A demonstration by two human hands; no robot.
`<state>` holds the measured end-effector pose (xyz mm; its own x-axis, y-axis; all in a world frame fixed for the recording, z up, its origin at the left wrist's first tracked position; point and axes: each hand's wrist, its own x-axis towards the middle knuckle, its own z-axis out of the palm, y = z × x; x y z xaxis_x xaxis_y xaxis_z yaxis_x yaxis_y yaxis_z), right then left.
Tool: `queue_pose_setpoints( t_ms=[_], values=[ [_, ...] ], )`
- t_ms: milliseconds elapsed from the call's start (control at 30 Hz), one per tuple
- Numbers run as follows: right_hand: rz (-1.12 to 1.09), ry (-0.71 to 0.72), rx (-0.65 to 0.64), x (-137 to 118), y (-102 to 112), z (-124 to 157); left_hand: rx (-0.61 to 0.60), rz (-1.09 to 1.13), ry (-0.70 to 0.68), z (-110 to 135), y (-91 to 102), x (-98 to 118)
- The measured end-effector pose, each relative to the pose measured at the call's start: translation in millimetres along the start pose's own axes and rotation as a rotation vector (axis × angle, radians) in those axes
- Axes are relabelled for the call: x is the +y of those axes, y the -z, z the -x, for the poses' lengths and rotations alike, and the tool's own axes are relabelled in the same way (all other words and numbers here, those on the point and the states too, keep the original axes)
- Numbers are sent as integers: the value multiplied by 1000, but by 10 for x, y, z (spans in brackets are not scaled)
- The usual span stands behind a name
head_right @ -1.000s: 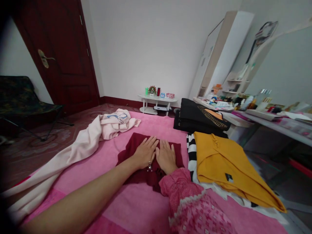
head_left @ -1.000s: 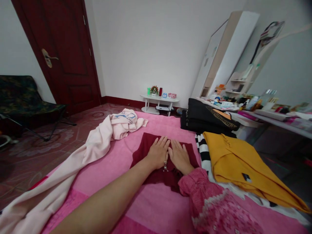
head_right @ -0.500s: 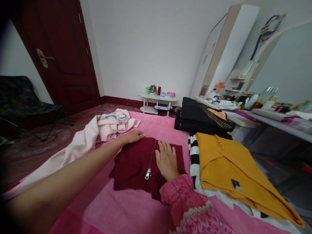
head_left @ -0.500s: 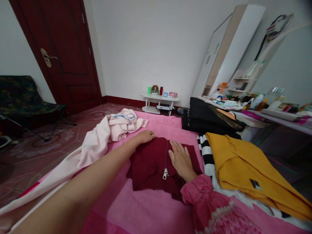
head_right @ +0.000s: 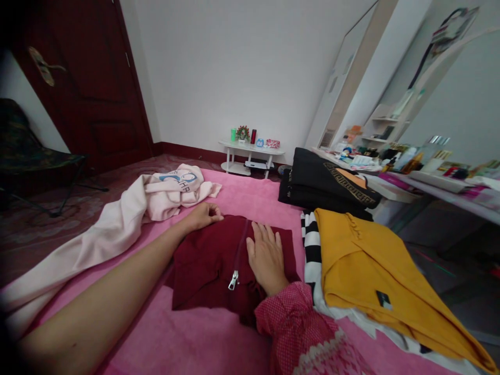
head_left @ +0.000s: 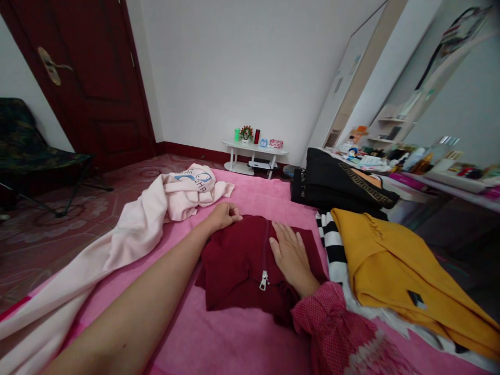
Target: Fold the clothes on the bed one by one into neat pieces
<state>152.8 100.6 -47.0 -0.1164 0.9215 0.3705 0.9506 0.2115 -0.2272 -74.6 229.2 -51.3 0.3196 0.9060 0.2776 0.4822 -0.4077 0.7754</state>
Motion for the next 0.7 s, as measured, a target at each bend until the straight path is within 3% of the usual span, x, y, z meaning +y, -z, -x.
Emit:
queue_pose_setpoints(
  t_ms=[233,367,467,567,633,700],
  values=[
    [-18,-61,17,18,29,26,128,-189,77,99,192,60],
    [11,-90,40,-11,48,35,176,-333,102,151,212,318],
    [37,-93,19,-30,56,36,203,-392,-1,246,65,748],
    [38,-100,-6,-26,72,45,46,-323,-261,434,-238,1135],
    [12,-108,-16,-10,90,53,-67,-375,-327,577,-439,1230],
    [-25,-121,-17,11,112,58,-103,-516,-292,698,-562,1186]
  ],
)
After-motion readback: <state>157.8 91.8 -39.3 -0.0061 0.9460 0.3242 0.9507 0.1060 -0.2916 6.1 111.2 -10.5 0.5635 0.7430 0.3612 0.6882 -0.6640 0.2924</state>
